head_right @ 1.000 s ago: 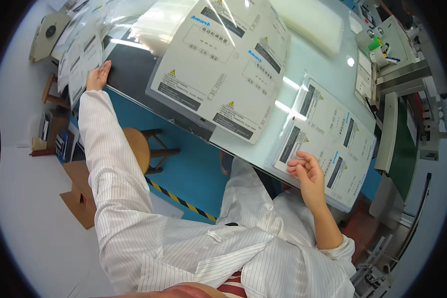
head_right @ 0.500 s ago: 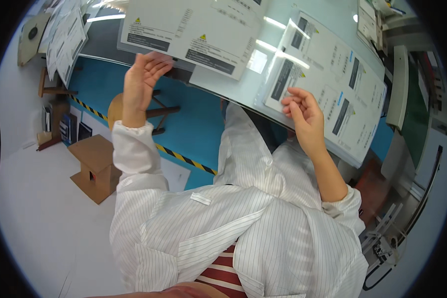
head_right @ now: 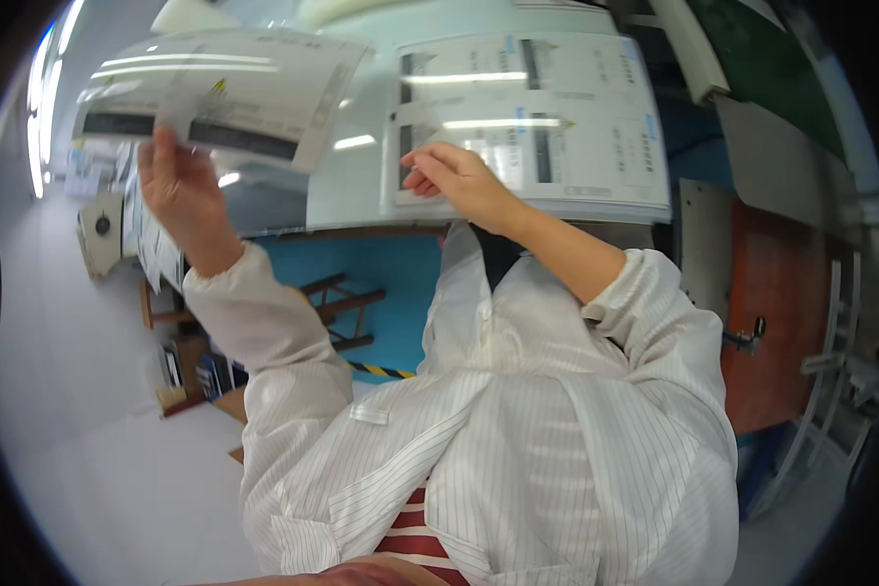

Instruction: Sorting and inspecting printed battery test report sheets at a manufacturing station.

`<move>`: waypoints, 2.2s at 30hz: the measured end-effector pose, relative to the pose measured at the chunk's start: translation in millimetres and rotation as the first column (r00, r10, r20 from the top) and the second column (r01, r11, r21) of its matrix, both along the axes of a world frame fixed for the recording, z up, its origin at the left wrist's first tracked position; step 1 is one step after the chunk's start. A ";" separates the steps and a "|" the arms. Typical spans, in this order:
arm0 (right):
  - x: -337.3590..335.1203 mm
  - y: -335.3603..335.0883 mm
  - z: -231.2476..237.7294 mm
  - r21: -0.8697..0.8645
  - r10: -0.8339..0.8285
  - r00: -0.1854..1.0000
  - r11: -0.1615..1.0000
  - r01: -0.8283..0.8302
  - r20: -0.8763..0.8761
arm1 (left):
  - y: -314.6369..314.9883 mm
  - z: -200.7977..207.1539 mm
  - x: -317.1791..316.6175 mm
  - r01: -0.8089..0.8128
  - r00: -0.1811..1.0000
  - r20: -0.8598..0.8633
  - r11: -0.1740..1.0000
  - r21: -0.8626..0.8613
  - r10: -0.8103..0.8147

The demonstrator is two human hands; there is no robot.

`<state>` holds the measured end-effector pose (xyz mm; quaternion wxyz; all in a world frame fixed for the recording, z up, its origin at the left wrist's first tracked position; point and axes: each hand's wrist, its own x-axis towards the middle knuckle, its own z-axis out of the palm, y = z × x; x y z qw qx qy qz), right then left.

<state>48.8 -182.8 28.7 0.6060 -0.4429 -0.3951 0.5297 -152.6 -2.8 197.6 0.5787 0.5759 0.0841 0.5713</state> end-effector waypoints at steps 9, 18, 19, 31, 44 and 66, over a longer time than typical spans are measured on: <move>99.2 -118.4 34.4 0.015 -0.139 0.496 0.955 0.295 -0.857 | -47.4 -4.0 41.0 0.456 0.881 0.007 0.845 -0.281 -0.473; 125.1 -193.4 -0.6 -0.233 -0.722 0.679 0.689 0.686 -0.132 | 22.2 -155.2 104.6 0.026 0.659 -0.591 0.800 -0.600 -0.465; 125.1 -195.6 -2.9 -0.262 -0.702 0.707 0.700 0.665 -0.081 | 23.3 -165.8 108.0 0.021 0.655 -0.589 0.790 -0.613 -0.474; 118.5 -202.8 3.1 -0.327 -0.680 0.684 0.605 0.726 0.264 | 26.4 -163.6 121.0 -0.112 0.442 -0.860 0.936 -0.335 -0.255; 125.0 -206.9 4.1 -0.352 -0.658 0.658 0.557 0.752 0.365 | 19.7 -172.0 118.4 -0.138 0.388 -0.922 0.990 -0.042 0.015; 114.1 -193.8 16.1 -0.219 -0.289 0.397 0.495 0.841 0.871 | 3.0 -189.4 117.7 -0.180 0.318 -0.803 0.864 0.471 0.504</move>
